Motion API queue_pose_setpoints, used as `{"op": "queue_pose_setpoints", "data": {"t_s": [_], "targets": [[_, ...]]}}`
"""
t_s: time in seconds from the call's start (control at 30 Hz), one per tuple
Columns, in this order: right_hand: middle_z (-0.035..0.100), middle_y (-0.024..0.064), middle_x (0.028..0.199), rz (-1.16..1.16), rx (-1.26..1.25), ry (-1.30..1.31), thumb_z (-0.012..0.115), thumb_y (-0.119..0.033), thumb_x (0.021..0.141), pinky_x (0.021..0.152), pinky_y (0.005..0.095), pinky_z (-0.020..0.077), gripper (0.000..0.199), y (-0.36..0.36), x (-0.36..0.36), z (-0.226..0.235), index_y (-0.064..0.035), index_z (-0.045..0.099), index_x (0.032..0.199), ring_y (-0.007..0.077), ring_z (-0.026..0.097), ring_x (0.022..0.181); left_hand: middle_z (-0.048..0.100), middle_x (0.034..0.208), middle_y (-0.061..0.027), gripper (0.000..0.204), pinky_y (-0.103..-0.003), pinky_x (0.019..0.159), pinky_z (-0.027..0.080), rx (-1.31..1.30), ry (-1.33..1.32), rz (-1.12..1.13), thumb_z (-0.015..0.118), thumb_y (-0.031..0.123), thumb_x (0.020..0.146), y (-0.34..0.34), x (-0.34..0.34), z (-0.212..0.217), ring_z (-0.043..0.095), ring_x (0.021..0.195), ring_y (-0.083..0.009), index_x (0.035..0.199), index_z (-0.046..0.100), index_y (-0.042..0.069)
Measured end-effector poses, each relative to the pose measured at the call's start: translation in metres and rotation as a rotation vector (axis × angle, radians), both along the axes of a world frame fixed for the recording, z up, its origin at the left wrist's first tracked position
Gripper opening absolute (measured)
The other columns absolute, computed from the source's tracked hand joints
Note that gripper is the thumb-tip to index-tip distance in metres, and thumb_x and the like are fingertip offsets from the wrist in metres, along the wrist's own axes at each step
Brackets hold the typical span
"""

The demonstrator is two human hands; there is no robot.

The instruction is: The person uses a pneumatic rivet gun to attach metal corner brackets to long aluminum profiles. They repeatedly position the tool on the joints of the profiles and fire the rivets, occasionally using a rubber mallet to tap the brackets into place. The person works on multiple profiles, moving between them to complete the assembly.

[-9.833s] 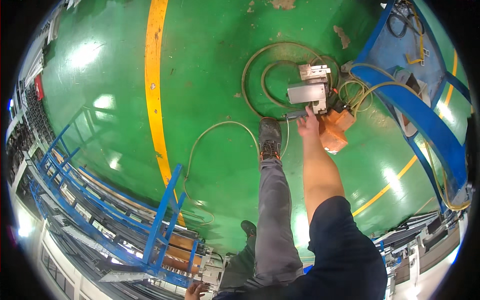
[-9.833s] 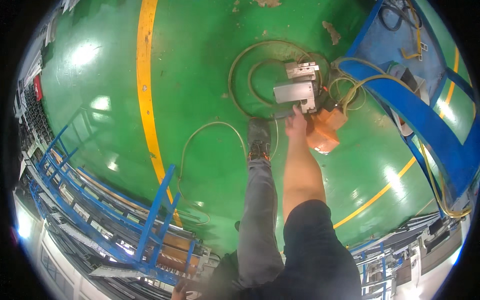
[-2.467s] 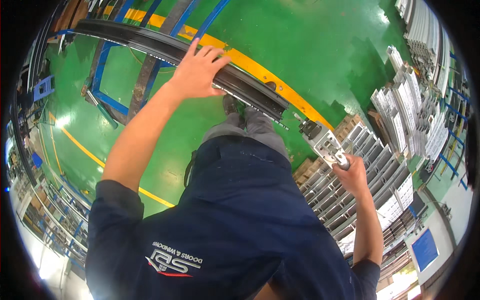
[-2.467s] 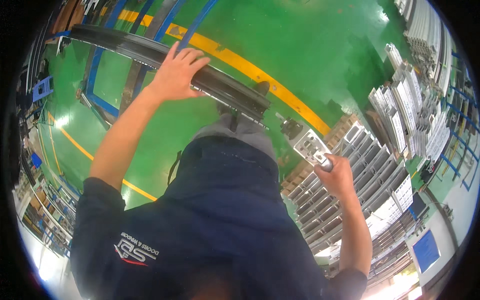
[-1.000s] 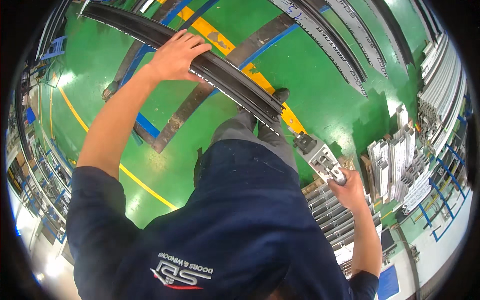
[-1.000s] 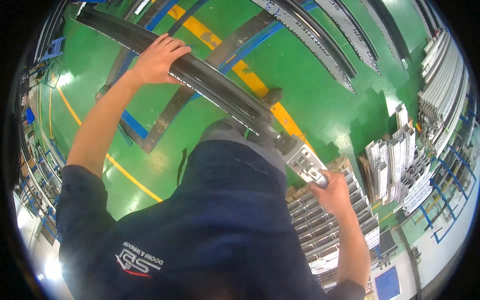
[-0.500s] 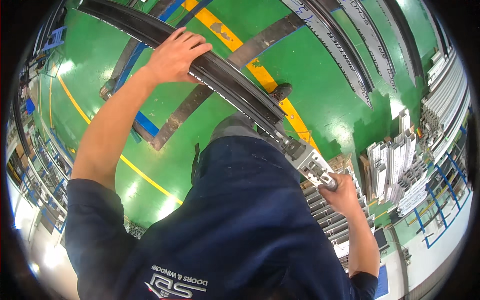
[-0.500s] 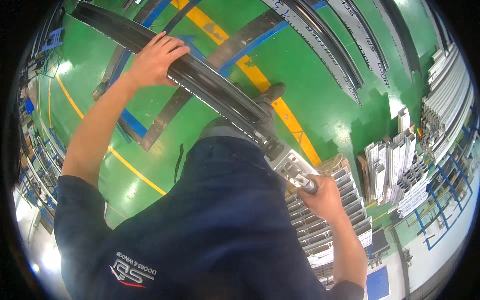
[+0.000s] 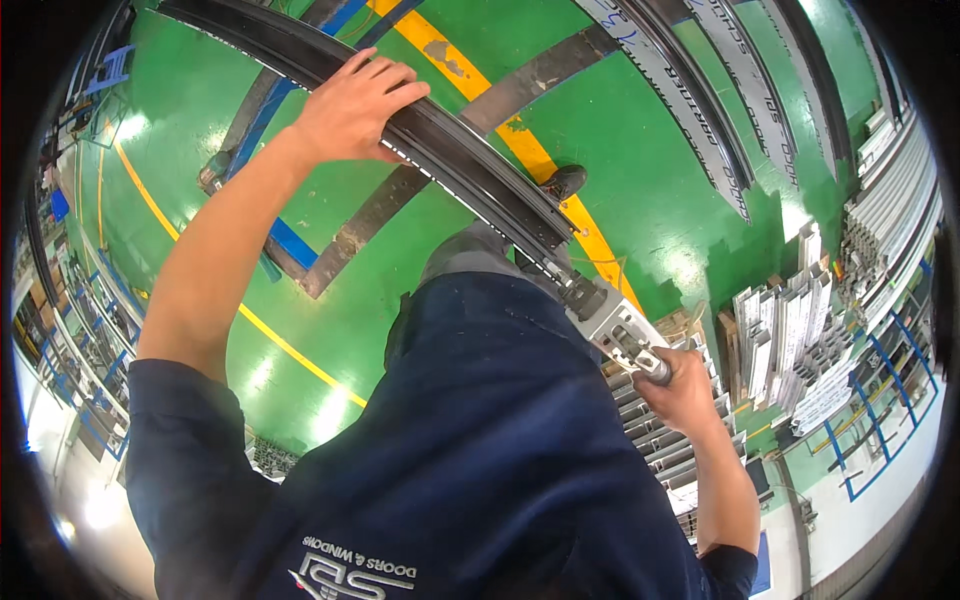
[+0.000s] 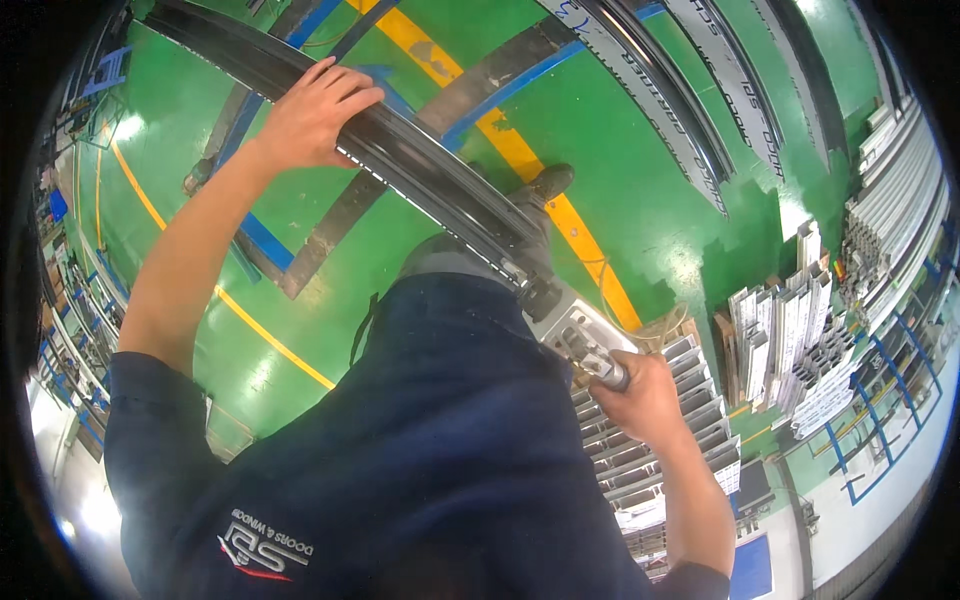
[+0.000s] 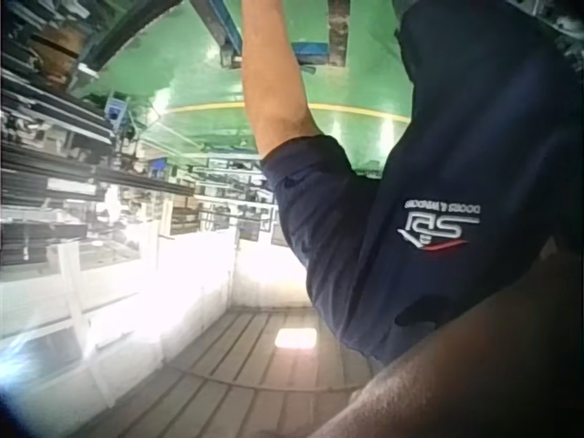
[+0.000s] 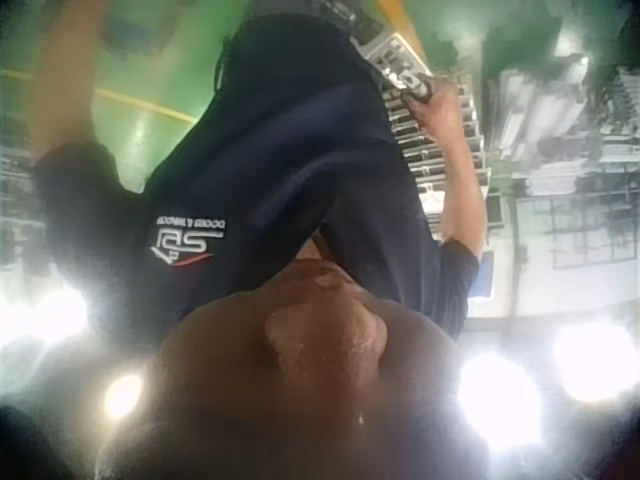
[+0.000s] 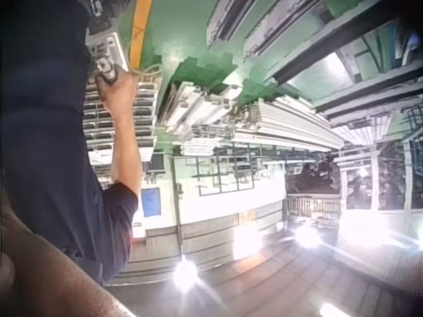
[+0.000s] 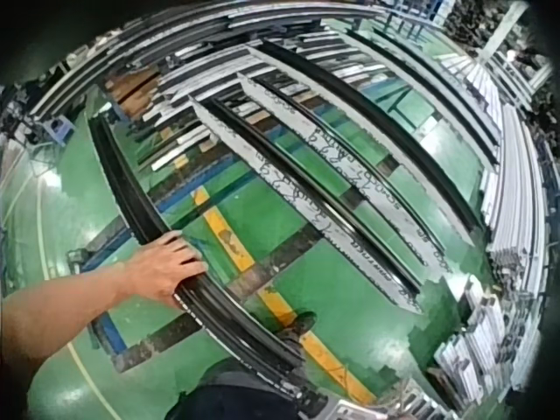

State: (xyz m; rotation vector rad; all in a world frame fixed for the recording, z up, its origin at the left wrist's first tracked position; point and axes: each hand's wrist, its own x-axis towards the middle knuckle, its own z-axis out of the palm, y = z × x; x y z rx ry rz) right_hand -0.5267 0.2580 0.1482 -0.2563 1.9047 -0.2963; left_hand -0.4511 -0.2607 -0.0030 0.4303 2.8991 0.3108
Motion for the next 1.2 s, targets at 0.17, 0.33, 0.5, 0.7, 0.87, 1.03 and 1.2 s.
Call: {"op": "queue_pose_setpoints", "data": {"t_s": [0.17,0.33,0.5,0.7,0.87,1.03,1.2], "targets": [[0.072,0.0256,0.078,0.053,-0.047,0.137,0.082,-0.024,0.082,0.075,0.0468,0.0574,0.029,-0.018,0.005,0.014,-0.0015,0.078,0.100,0.0434,0.073,0.080,0.062,0.132,-0.0059,0.092,-0.053,0.124,0.037,-0.023,-0.009,0.000,0.096,0.051,0.061,0.000,-0.001,0.001,0.057,0.132,-0.0285,0.138,0.060,0.016],[0.072,0.0254,0.078,-0.011,0.043,0.025,0.084,-0.027,0.082,0.076,0.0487,0.0571,0.031,-0.017,0.010,0.004,-0.0031,0.078,0.100,0.0446,0.073,0.083,0.063,0.131,-0.0059,0.090,-0.054,0.123,0.037,-0.010,-0.012,0.001,0.096,0.047,0.061,0.002,-0.002,0.005,0.058,0.131,-0.0283,0.137,0.060,0.016],[0.070,0.0248,0.076,-0.003,-0.009,0.027,0.086,-0.028,0.079,0.074,0.0500,0.0562,0.031,-0.008,0.009,-0.003,-0.0029,0.075,0.094,0.0463,0.070,0.081,0.063,0.130,-0.0055,0.088,-0.055,0.122,0.039,0.019,0.003,-0.007,0.097,0.043,0.061,0.002,-0.007,0.005,0.058,0.129,-0.0281,0.137,0.060,0.016],[0.070,0.0214,0.075,0.110,-0.095,0.125,0.089,-0.026,0.074,0.073,0.0504,0.0556,0.030,-0.007,0.014,0.000,-0.0068,0.073,0.091,0.0449,0.070,0.077,0.062,0.129,-0.0051,0.090,-0.056,0.123,0.038,0.009,-0.013,-0.010,0.098,0.041,0.059,0.003,-0.006,0.004,0.057,0.130,-0.0280,0.137,0.060,0.016],[0.070,0.0197,0.074,0.191,-0.107,0.221,0.090,-0.026,0.074,0.072,0.0505,0.0555,0.030,-0.012,0.020,0.005,-0.0074,0.072,0.089,0.0427,0.071,0.075,0.060,0.130,-0.0057,0.092,-0.055,0.125,0.036,0.004,-0.044,-0.007,0.098,0.039,0.058,0.003,-0.007,0.002,0.056,0.131,-0.0278,0.138,0.060,0.015],[0.070,0.0193,0.072,0.175,-0.108,0.175,0.090,-0.029,0.075,0.070,0.0504,0.0557,0.032,-0.008,0.020,0.001,-0.0068,0.071,0.089,0.0417,0.071,0.074,0.059,0.131,-0.0061,0.095,-0.055,0.127,0.033,0.010,-0.081,0.006,0.100,0.036,0.056,0.006,-0.011,0.007,0.055,0.131,-0.0283,0.139,0.059,0.016],[0.070,0.0192,0.072,0.192,-0.110,0.147,0.088,-0.030,0.077,0.070,0.0503,0.0562,0.032,-0.033,0.003,0.012,-0.0060,0.071,0.090,0.0418,0.072,0.073,0.059,0.132,-0.0057,0.097,-0.055,0.128,0.032,-0.016,-0.118,0.004,0.100,0.036,0.056,0.007,-0.014,0.007,0.054,0.133,-0.0285,0.141,0.059,0.016]]}}
